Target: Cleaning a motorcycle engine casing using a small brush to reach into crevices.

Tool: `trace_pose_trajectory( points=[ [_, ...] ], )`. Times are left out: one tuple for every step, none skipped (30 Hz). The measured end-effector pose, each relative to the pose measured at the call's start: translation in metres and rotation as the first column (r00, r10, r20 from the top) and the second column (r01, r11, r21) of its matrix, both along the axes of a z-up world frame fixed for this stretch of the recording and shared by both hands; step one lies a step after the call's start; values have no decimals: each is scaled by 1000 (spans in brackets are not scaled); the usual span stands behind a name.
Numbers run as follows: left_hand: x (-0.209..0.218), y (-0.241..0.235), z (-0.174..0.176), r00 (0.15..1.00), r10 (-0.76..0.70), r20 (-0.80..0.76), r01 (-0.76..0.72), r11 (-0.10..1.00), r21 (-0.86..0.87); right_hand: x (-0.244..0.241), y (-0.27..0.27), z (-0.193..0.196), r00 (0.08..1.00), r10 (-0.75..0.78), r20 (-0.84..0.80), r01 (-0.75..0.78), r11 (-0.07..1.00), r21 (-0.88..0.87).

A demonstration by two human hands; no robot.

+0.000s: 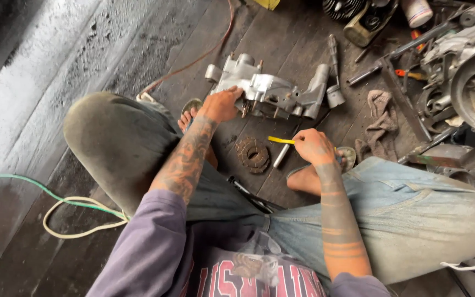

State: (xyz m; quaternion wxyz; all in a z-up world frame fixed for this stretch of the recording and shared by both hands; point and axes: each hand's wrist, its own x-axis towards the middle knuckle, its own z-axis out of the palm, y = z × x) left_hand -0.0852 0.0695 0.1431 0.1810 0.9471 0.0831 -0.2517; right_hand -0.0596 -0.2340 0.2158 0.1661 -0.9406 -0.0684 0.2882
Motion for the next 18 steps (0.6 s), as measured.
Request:
trace_pose_trajectory(
  points=[
    [-4,3,-4,1000,-12,4,12,1000,26,2,-9,-28,998,35,-46,-36,999,-25],
    [-4,8,-7,1000,-27,13,26,998,57,6,-15,-56,994,65,-87,-70,997,-45],
    [-6,13,-24,1000,-25,5,24,998,55,6,-12,-66,993,67,-95,-72,996,-46],
    [-7,19,-40,999,-33,24,30,991,131,6,-8,-76,990,49,-129,-51,999,-13],
    [-8,24,-54,998,-44,42,35,978,206,7,-4,-84,986,31,-163,-29,999,20],
    [-5,28,-35,998,-42,44,32,978,208,7,4,-86,986,34,-161,-31,999,22],
    [-1,32,-16,994,-33,105,13,982,190,7,13,-88,988,85,-133,-73,993,94],
    [-1,36,3,987,-21,162,-7,985,172,4,21,-90,985,136,-105,-118,979,164],
    [-2,37,42,987,-17,160,-11,985,174,5,25,-97,984,141,-107,-122,978,167],
    [-4,38,82,968,-100,231,47,973,225,5,30,-103,989,148,23,-149,957,250],
    [-4,40,122,937,-185,296,100,955,280,6,35,-109,978,139,154,-183,927,327],
    [-3,50,137,938,-184,294,99,955,280,10,30,-118,978,140,151,-184,927,328],
    [-2,60,152,942,-175,286,102,962,254,14,25,-128,990,76,122,-112,939,326],
    [-2,69,167,947,-164,277,102,969,225,17,19,-137,996,13,92,-42,947,319],
    [-2,82,169,948,-161,273,100,970,223,17,10,-129,996,16,87,-43,947,317],
    [0,94,170,954,-102,283,49,981,189,20,1,-121,995,-55,87,40,985,170],
    [2,106,172,956,-43,290,-2,988,154,23,-8,-112,987,-125,99,124,992,20],
    [0,108,169,957,-42,285,-1,989,148,23,-9,-109,988,-125,94,125,992,13]
  ],
)
